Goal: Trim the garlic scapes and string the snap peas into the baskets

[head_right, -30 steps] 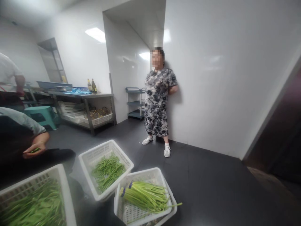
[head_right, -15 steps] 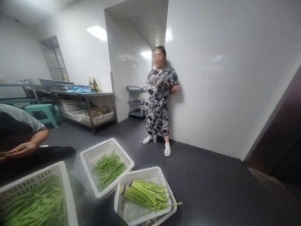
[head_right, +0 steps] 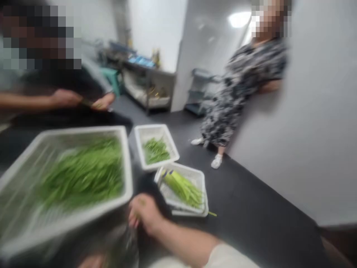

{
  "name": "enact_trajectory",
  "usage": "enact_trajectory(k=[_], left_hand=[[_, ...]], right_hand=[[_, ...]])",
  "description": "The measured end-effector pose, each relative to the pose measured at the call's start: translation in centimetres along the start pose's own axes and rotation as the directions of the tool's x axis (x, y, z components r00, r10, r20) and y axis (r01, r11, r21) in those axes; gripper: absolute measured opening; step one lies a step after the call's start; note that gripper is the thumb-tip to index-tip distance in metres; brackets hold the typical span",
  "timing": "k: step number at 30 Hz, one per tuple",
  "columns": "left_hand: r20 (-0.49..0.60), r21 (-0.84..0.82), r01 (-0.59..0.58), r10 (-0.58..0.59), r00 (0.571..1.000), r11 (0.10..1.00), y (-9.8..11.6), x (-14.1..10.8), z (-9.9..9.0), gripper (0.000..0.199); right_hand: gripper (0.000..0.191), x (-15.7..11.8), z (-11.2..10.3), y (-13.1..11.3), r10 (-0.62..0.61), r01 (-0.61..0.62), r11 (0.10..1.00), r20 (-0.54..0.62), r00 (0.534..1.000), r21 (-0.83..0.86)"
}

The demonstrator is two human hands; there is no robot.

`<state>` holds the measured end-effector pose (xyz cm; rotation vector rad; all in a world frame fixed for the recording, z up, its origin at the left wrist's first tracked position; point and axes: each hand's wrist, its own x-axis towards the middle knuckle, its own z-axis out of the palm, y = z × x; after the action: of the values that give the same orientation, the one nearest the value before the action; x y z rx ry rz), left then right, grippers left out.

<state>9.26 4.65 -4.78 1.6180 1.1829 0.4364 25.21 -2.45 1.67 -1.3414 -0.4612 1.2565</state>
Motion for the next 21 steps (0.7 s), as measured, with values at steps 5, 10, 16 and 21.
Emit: enact_trajectory(k=[5, 10, 16, 21], left_hand=[[-0.035, 0.228, 0.252, -0.251, 0.967, 0.94, -5.1, -4.3, -2.2, 0.018], [-0.073, 0.247, 0.358, -0.351, 0.934, 0.9, -5.6, -2.2, -1.6, 0.025], [0.132, -0.043, 0.34, -0.332, 0.934, 0.94, -2.8, -3.2, -3.0, 0.051], [0.181, -0.739, 0.25, -0.173, 0.968, 0.625, 2.5, -3.8, -4.7, 0.063]], right_hand=[[0.045, 2.9, 0.2, -2.1, -0.096, 0.088, 0.992, 0.095, 0.991, 0.087], [0.035, 2.8, 0.6, -2.5, -0.04, 0.021, 0.997, 0.244, 0.969, 0.08], [0.03, 3.3, 1.1, -2.0, 0.075, -0.058, 0.997, 0.408, 0.91, -0.055], [0.03, 4.3, 2.9, -1.7, 0.299, -0.065, 0.915, 0.561, 0.772, -0.398]])
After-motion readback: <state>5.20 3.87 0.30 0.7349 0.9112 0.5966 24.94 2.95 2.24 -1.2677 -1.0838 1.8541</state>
